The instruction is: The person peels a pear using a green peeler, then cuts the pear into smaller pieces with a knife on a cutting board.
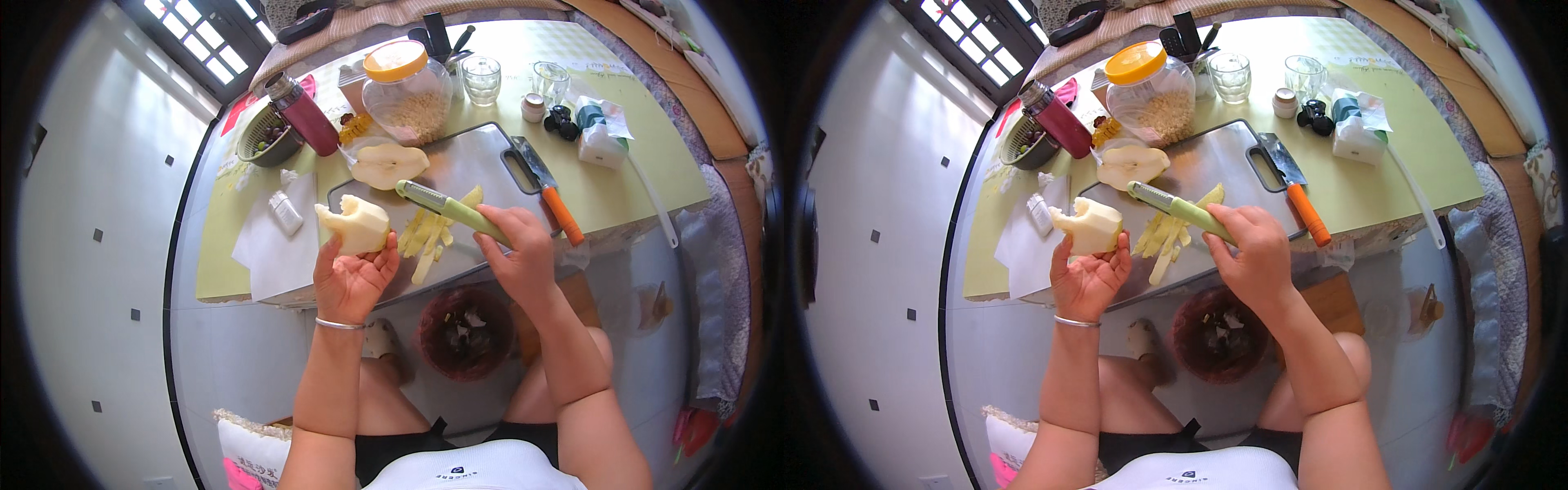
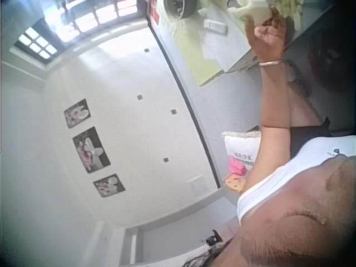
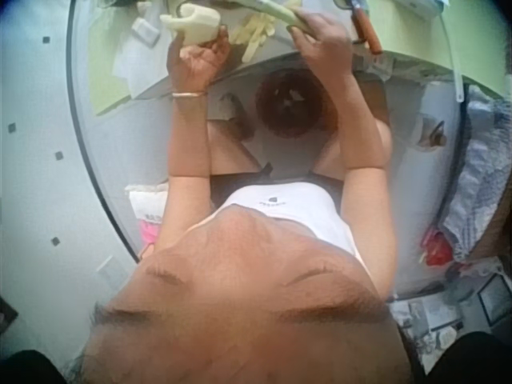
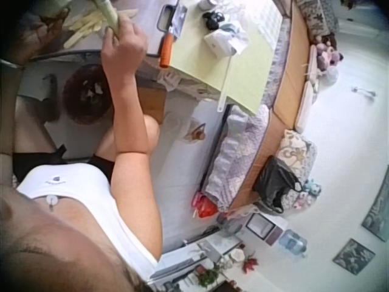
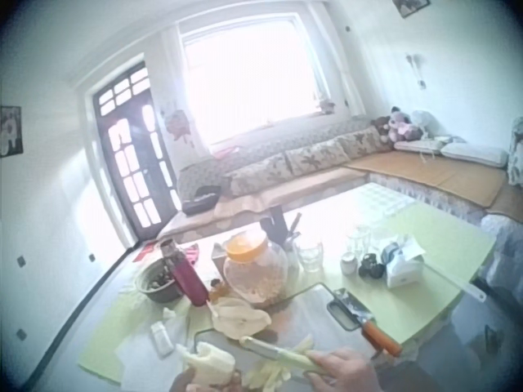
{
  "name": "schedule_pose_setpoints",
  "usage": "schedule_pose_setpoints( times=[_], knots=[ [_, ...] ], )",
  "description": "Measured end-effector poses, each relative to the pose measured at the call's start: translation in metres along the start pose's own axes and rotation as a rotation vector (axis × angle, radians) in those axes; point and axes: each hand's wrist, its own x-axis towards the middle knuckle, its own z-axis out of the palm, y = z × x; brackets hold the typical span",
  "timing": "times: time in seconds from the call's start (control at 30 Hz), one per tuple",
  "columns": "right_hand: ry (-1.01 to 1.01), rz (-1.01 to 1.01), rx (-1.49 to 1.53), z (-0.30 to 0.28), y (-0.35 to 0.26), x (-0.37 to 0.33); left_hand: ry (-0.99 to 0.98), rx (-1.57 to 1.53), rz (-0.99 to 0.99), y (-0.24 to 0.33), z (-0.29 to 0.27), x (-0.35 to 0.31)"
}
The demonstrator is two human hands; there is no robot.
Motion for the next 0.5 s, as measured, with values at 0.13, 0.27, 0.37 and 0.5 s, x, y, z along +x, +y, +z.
schedule_pose_setpoints(
  times=[0.13,0.27,0.37,0.5],
  knots=[
    [-0.027,0.016,0.011,0.0028,-0.0025,-0.0023,0.018,0.094,0.043,-0.0017,0.001,0.0016],
    [-0.069,0.066,0.05,0.0015,-0.0059,-0.0013,-0.029,0.072,-0.009,-0.0001,-0.0008,0.0018],
    [-0.068,0.09,0.085,0.0024,-0.0068,-0.0009,-0.054,0.12,-0.024,0.0029,-0.0011,0.0026],
    [-0.06,0.109,0.128,0.0013,-0.0079,-0.0005,-0.107,0.085,-0.038,0.0002,-0.0011,0.0043]
  ],
)
